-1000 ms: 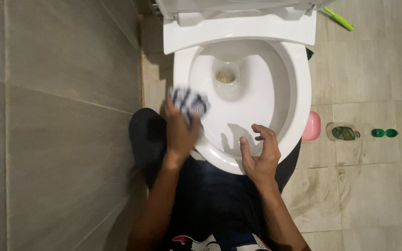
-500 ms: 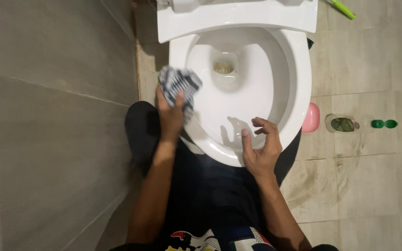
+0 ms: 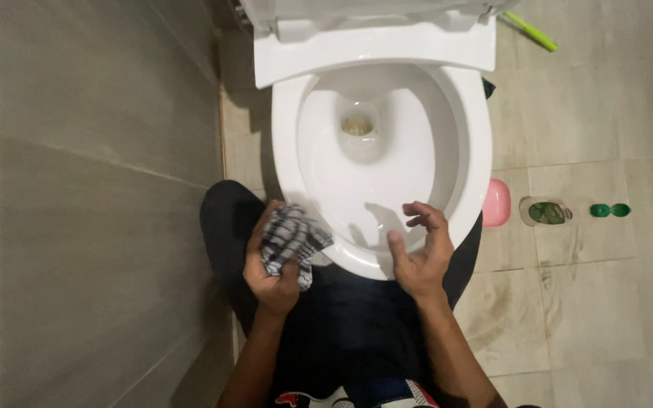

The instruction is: The person cleans the interior and exterior of a toilet by hand with a cloth, wiping the lid, seat, and bowl base.

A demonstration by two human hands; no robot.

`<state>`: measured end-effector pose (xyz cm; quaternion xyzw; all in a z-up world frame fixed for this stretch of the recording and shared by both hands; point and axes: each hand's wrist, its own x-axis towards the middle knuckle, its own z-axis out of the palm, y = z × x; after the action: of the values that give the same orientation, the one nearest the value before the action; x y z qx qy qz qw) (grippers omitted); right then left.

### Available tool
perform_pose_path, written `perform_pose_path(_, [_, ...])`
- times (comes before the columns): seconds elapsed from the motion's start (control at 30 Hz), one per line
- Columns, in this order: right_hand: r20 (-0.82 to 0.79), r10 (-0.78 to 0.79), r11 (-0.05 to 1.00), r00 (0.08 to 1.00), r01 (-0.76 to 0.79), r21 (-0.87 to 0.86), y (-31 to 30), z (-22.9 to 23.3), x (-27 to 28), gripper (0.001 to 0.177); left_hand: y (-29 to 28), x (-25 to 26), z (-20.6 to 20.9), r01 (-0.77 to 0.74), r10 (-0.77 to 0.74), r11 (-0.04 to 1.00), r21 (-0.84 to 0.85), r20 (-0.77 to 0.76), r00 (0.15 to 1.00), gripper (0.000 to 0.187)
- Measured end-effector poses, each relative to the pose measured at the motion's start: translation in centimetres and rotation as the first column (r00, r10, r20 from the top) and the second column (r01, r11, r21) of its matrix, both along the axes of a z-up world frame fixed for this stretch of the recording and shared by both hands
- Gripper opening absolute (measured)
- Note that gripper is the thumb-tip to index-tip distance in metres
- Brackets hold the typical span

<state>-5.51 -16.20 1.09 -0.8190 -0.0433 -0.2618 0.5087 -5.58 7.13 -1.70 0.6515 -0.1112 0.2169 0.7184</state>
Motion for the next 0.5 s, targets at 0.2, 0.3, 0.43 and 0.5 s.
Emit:
perform_pose_path(0.2, [0.082, 0.464, 0.725, 0.882, -0.432, 0.536, 0.3, 3.5, -0.9, 0.091, -4.6, 1.0, 5.4, 0.604, -0.587, 0.784, 0.144, -0.143, 0.797, 0.083])
perform_pose_path(0.3, [0.075, 0.375, 0.487, 0.924, -0.264, 0.833, -0.6, 2.4, -1.7, 0.074, -5.9, 3.2, 8.5, 0.534, -0.619, 0.541, 0.649, -0.122, 0.776, 0.105])
perform_pose_path(0.43, [0.053, 0.134, 0.437, 0.990, -0.107, 0.893, -5.1, 0.4, -0.6, 0.044, -3.4, 13.7, 10.8, 0.350, -0.488, 0.695, 0.628, 0.054, 0.871, 0.110])
perform_pose_path(0.5, [0.040, 0.032, 0.459, 0.999, -0.050, 0.887, -6.8, 0.3, 0.1, 0.041, -0.1, 20.6, 13.0, 0.134, -0.320, 0.805, 0.577, 0.232, 0.918, 0.095])
